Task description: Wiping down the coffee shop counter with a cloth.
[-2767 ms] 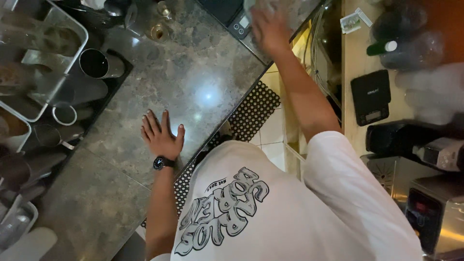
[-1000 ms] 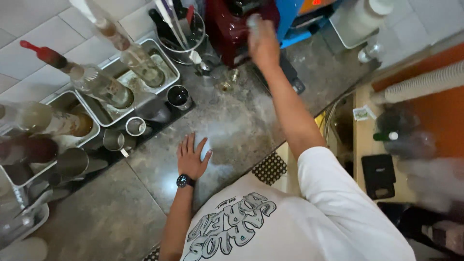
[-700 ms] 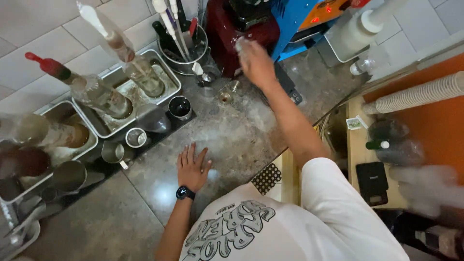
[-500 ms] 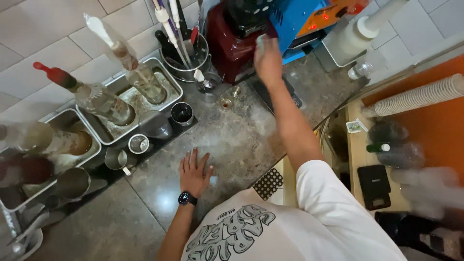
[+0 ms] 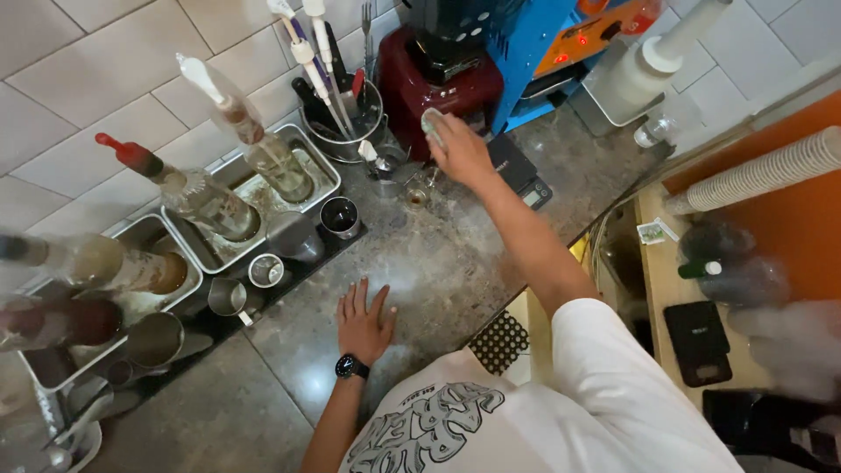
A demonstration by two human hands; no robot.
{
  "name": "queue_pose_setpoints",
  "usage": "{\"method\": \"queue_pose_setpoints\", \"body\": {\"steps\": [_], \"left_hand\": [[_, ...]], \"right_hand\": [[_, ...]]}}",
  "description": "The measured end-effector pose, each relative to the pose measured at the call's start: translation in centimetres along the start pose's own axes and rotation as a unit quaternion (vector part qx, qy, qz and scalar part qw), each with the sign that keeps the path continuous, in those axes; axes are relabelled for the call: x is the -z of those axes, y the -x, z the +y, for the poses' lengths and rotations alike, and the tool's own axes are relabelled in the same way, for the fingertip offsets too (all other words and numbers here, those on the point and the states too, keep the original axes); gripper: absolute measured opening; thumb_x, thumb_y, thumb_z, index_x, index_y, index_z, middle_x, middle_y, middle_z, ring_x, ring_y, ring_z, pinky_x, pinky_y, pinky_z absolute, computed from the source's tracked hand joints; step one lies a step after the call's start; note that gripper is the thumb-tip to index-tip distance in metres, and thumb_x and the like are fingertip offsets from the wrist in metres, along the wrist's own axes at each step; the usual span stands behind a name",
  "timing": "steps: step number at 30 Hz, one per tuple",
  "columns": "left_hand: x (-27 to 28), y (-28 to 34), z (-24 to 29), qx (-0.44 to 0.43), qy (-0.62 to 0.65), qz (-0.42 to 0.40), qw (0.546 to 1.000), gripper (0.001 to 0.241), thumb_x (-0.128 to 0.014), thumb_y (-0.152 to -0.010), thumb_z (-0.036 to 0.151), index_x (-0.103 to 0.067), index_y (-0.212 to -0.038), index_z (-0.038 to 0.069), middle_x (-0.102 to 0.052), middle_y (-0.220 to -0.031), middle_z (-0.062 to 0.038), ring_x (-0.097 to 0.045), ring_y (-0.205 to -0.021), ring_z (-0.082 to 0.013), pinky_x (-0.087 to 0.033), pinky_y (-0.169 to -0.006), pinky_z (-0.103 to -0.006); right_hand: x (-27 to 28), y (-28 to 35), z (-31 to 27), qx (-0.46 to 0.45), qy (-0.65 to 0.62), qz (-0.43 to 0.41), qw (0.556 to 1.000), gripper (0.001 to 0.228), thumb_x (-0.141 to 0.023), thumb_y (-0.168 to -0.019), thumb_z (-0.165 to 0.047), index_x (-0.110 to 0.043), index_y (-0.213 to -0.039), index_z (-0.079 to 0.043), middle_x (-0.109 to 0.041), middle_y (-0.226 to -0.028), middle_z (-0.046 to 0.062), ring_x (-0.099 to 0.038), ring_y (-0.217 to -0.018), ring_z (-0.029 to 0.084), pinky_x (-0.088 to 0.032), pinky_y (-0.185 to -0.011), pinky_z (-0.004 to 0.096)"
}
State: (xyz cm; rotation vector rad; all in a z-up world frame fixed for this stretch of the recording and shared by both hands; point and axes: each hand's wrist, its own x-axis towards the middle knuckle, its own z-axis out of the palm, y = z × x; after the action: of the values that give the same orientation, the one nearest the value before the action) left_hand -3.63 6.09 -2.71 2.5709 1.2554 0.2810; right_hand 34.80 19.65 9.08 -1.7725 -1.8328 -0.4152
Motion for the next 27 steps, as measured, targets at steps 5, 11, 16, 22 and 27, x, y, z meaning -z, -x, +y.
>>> {"method": "queue_pose_setpoints", "body": {"steps": [5,11,16,22,27], "left_hand": [[0.7,0.0,0.4,0.003,0.017,0.004,1.000,0.054,-0.052,-0.099,0.056,-0.045,-0.151,0.039,-0.036,-0.161,-0.012,-0.031,-0.151,-0.0382,-0.024,-0.121,-0.0575],[0.5,-0.1,0.6,0.000,-0.005,0.027,1.000,0.050,-0.051,-0.100,0.056,-0.051,-0.147,0.038,-0.042,-0.157,-0.012,-0.034,-0.149,-0.0373,-0.025,-0.121,-0.0558],[1.5,0.2,1.7,-0.026,0.005,0.093,0.995,0.048,-0.052,-0.100,0.049,-0.059,-0.141,0.024,-0.043,-0.158,-0.011,-0.039,-0.144,-0.0358,-0.028,-0.119,-0.0528],[0.5,-0.3,1.4,-0.036,-0.007,0.109,0.993,0.051,-0.057,-0.096,0.048,-0.059,-0.141,0.024,-0.044,-0.158,-0.011,-0.039,-0.144,-0.0375,-0.029,-0.118,-0.0527],[0.9,-0.2,1.6,-0.014,0.007,0.058,0.998,0.052,-0.052,-0.098,0.050,-0.057,-0.143,0.025,-0.040,-0.161,-0.011,-0.034,-0.148,-0.0360,-0.026,-0.118,-0.0528]], "right_hand": [[-0.5,0.0,1.4,-0.161,-0.081,0.109,0.978,0.033,-0.050,-0.110,-0.020,-0.053,-0.139,-0.005,-0.059,-0.116,0.024,-0.062,-0.111,0.044,-0.054,-0.090,0.050],[-7.4,2.8,4.6,-0.146,-0.006,0.065,0.987,0.051,-0.068,-0.105,-0.018,-0.048,-0.146,0.003,-0.050,-0.142,0.029,-0.053,-0.131,0.046,-0.049,-0.107,0.055],[-0.3,0.0,2.5,-0.210,-0.115,0.215,0.947,0.028,-0.057,-0.100,-0.005,-0.049,-0.127,0.000,-0.056,-0.114,0.023,-0.059,-0.098,0.043,-0.048,-0.087,0.049],[2.3,-0.8,3.6,-0.032,0.033,0.058,0.997,0.026,-0.058,-0.100,-0.020,-0.063,-0.125,-0.014,-0.061,-0.128,0.011,-0.060,-0.107,0.036,-0.053,-0.081,0.044],[5.3,-3.0,3.2,-0.182,-0.063,0.105,0.976,0.030,-0.049,-0.096,-0.007,-0.058,-0.122,0.004,-0.066,-0.120,0.025,-0.064,-0.095,0.048,-0.053,-0.079,0.051]]}}
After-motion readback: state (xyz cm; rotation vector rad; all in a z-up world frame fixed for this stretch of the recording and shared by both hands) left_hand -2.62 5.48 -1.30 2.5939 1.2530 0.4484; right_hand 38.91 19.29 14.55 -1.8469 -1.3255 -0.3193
